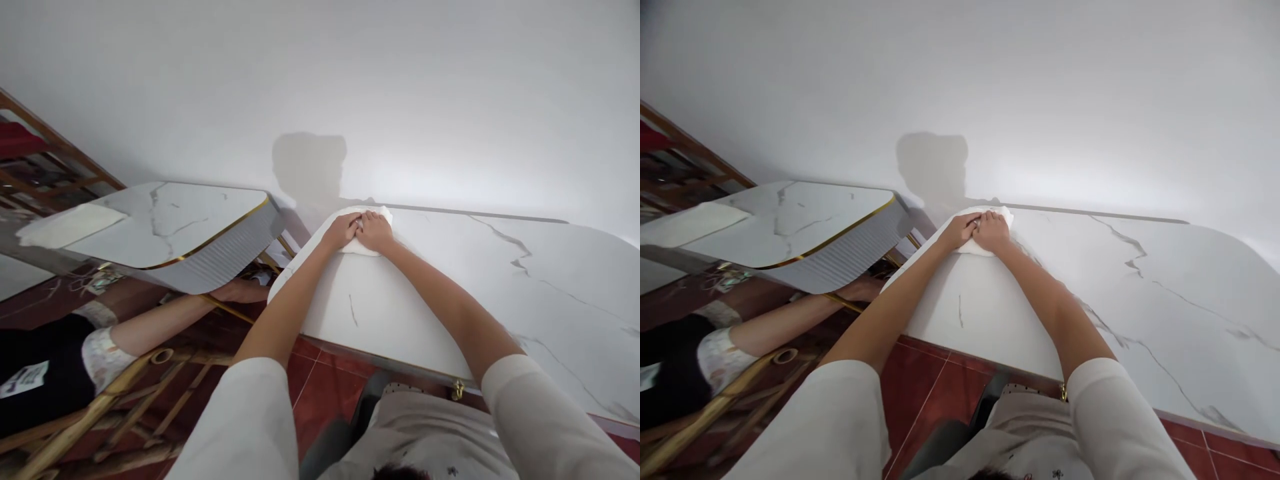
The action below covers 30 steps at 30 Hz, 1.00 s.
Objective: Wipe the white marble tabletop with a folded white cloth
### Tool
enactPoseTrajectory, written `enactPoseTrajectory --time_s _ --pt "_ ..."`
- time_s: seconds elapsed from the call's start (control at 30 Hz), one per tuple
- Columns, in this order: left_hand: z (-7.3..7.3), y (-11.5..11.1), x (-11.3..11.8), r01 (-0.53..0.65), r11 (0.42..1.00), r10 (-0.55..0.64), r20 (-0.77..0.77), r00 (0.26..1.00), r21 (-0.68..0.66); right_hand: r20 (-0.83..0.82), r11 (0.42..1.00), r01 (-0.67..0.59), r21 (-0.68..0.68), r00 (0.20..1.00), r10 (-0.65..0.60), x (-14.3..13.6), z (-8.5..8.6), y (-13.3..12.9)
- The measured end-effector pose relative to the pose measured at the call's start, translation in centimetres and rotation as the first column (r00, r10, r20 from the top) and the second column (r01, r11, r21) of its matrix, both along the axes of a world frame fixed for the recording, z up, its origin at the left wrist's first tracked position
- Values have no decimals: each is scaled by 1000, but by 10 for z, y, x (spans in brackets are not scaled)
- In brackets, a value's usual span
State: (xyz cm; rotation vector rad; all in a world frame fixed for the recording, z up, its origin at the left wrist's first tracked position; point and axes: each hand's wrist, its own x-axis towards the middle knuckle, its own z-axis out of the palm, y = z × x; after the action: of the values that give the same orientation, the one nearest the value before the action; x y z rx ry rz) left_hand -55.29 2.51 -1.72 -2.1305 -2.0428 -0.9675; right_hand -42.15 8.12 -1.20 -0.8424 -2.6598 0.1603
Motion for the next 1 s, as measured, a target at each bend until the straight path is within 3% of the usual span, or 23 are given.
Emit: enactPoseTrajectory --time_s 0.17,0.37,0.57,0.8,1.0 --pt "6 31 -3 49 999 -49 -28 998 -21 -30 1000 14 0 999 -14 -8 -1 32" --pt "4 79 -4 -18 998 16 -39 999 -56 -47 999 38 -21 998 -39 -9 -2 76" --pt "0 105 -9 6 996 -11 -58 998 -87 -64 995 97 -24 993 -98 -7 -3 90" --pt "-4 95 -1 74 995 -80 -104 991 -61 -5 992 123 -6 992 -123 5 -2 68" --pt "-3 52 23 160 986 -165 -117 979 -56 29 989 146 -14 989 -146 29 -3 26"
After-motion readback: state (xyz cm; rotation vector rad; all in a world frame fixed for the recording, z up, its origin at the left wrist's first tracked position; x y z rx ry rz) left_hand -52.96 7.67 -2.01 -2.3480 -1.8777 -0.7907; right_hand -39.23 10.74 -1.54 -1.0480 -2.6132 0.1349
